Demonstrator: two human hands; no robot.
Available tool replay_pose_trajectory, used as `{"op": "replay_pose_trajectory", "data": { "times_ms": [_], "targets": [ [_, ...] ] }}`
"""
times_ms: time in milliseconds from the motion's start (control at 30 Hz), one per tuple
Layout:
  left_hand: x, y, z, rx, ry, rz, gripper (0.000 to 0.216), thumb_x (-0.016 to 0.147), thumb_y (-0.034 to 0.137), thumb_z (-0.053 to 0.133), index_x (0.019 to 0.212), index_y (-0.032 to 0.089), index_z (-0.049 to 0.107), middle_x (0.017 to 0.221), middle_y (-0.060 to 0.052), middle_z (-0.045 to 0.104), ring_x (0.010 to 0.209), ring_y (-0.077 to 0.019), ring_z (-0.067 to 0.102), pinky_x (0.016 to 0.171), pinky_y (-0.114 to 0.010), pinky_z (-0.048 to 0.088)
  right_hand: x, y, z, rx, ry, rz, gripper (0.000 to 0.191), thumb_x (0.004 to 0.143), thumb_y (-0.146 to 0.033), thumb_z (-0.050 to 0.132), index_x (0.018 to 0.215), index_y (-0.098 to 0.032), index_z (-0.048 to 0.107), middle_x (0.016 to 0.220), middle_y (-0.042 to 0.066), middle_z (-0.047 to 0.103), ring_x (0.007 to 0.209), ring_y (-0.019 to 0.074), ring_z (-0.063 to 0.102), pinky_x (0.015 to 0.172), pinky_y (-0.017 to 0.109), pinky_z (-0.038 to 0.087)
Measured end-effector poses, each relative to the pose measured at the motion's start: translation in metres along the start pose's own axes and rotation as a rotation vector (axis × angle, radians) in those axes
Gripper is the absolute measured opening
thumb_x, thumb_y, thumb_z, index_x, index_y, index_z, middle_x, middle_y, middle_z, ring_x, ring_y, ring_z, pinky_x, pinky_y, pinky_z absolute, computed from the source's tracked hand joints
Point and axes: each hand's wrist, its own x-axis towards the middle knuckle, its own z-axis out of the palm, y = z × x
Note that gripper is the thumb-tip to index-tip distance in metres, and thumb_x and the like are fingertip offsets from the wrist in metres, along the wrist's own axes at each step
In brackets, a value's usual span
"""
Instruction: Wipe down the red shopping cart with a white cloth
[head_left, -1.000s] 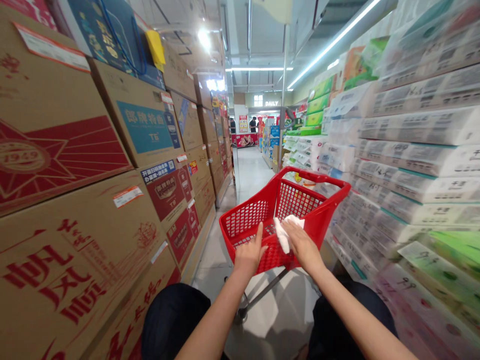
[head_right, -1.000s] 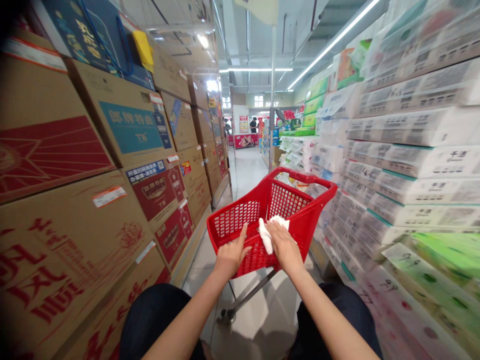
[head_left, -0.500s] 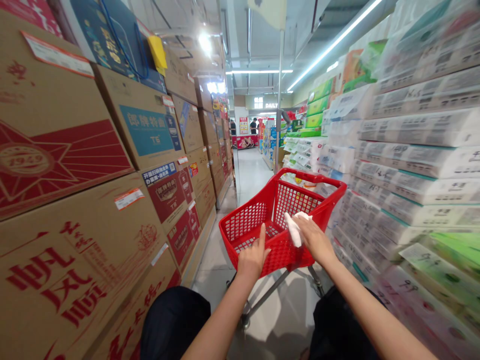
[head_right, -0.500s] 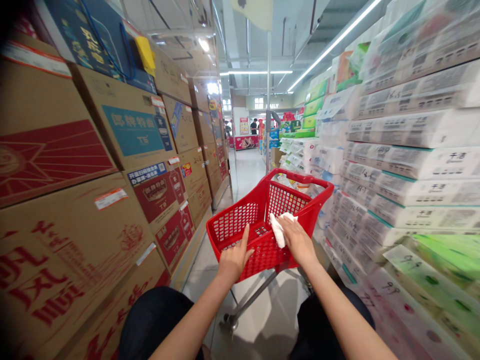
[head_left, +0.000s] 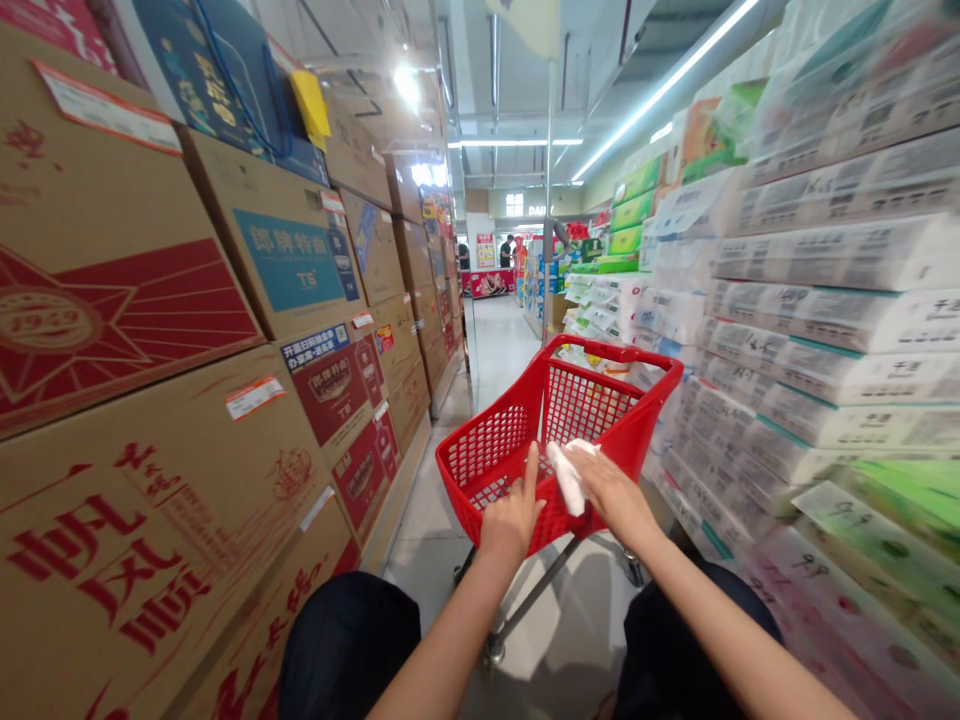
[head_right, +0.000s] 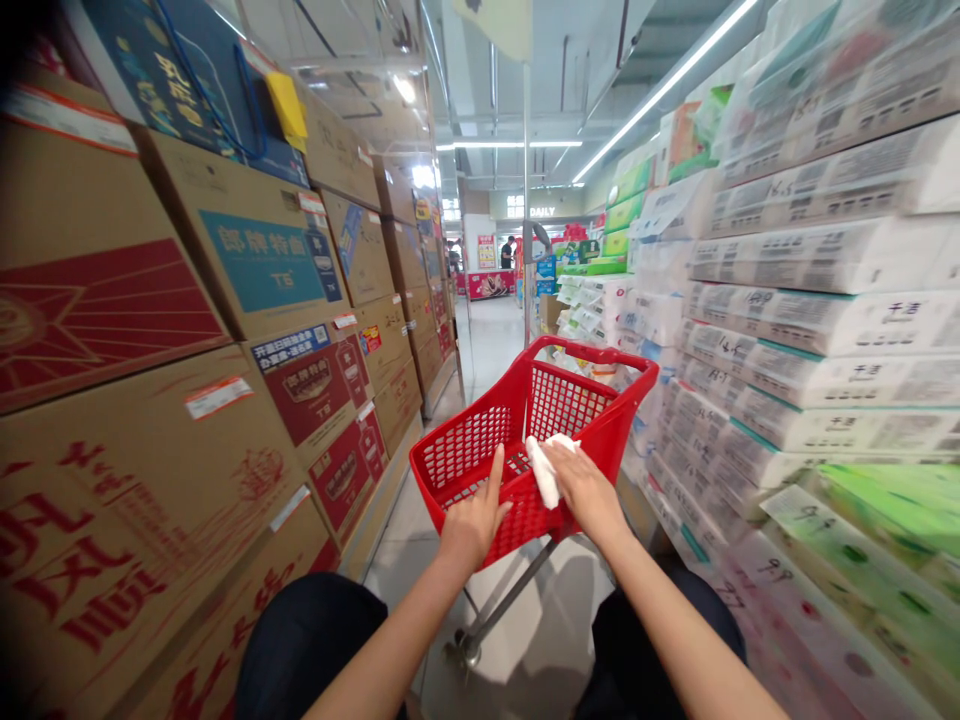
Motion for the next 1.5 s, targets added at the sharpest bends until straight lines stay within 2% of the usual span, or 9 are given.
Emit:
{"op": "replay_pose_trajectory", "data": {
  "times_ms": [167,433,633,767,867,1167,1267,1367,1500],
  "targets": [
    [0.001,0.006,0.000,0.022,0.021,0.026,0.090,0.096,0.041,0.056,0.157,0.029,-0.009,0.096,-0.005,0.066,0.068,-0.0164,0.069,0.059,-0.023,0.054,0.002,0.027,-0.006,-0.075,0.052,0.138,0.051,0.100,-0.020,0.040,0.151,-0.021,0.041,0.147,0.010,0.053,0.141,0.0246,0.043,0.117,0.053,0.036],
    [0.005,0.008,0.003,0.046,-0.009,0.004,0.082,0.097,0.015,0.042,0.157,0.027,-0.013,0.103,-0.009,0.066,0.072,-0.0183,0.072,0.061,-0.026,0.055,-0.005,-0.048,0.022,-0.013,-0.002,-0.072,0.059,0.098,-0.013,0.040,0.156,-0.022,0.029,0.152,0.007,0.046,0.144,0.0210,0.037,0.120,0.048,0.034],
    [0.001,-0.022,-0.006,-0.279,-0.051,0.207,0.098,0.093,0.041,0.057,0.156,0.028,-0.017,0.133,-0.009,0.062,0.099,-0.0232,0.070,0.081,-0.031,0.055,0.000,0.013,-0.002,-0.069,-0.053,-0.009,0.055,0.099,-0.017,0.039,0.154,-0.022,0.034,0.151,0.007,0.048,0.143,0.0202,0.039,0.120,0.050,0.030],
    [0.001,-0.059,0.001,-0.256,-0.067,0.326,0.104,0.079,0.055,0.072,0.159,0.032,0.009,0.127,-0.006,0.066,0.116,-0.0276,0.062,0.109,-0.044,0.040,0.006,0.039,-0.003,-0.107,-0.024,0.080,0.052,0.099,-0.018,0.039,0.150,-0.020,0.042,0.148,0.009,0.051,0.141,0.0228,0.042,0.118,0.051,0.033],
    [0.003,-0.074,0.016,-0.153,-0.034,0.338,0.095,0.077,0.060,0.073,0.155,0.029,0.028,0.111,-0.007,0.072,0.107,-0.0270,0.066,0.111,-0.044,0.037,0.012,0.023,0.006,-0.111,0.017,0.124,0.050,0.097,-0.015,0.039,0.146,-0.018,0.048,0.145,0.011,0.054,0.139,0.0247,0.045,0.118,0.051,0.034],
    [0.003,-0.051,0.038,-0.059,0.142,0.288,0.092,0.085,0.067,0.058,0.152,0.008,0.034,0.082,-0.012,0.071,0.082,-0.0274,0.069,0.097,-0.043,0.048,0.010,-0.064,0.017,0.002,-0.058,-0.120,0.054,0.098,-0.015,0.046,0.150,-0.024,0.041,0.147,0.005,0.053,0.140,0.0200,0.044,0.121,0.048,0.031],
    [-0.001,-0.046,0.030,-0.100,0.105,0.288,0.097,0.083,0.067,0.061,0.154,0.010,0.029,0.093,-0.014,0.073,0.087,-0.0296,0.070,0.090,-0.043,0.052,0.005,-0.047,0.002,0.011,-0.090,-0.116,0.053,0.099,-0.018,0.045,0.151,-0.026,0.039,0.147,0.005,0.053,0.139,0.0188,0.045,0.121,0.049,0.030],
    [-0.001,-0.056,0.018,-0.211,0.051,0.396,0.100,0.079,0.064,0.069,0.158,0.024,0.021,0.126,-0.011,0.067,0.107,-0.0280,0.067,0.094,-0.039,0.051,0.001,-0.016,-0.009,-0.017,-0.077,-0.025,0.049,0.100,-0.021,0.043,0.149,-0.025,0.043,0.144,0.006,0.056,0.136,0.0200,0.049,0.120,0.051,0.031],
    [0.007,-0.077,0.013,-0.275,0.027,0.427,0.091,0.072,0.073,0.070,0.147,0.030,0.043,0.144,-0.006,0.056,0.130,-0.0294,0.052,0.116,-0.046,0.032,-0.003,0.003,-0.011,-0.054,-0.041,0.084,0.046,0.101,-0.024,0.043,0.147,-0.023,0.047,0.143,0.008,0.057,0.137,0.0229,0.048,0.118,0.051,0.035]
  ]
}}
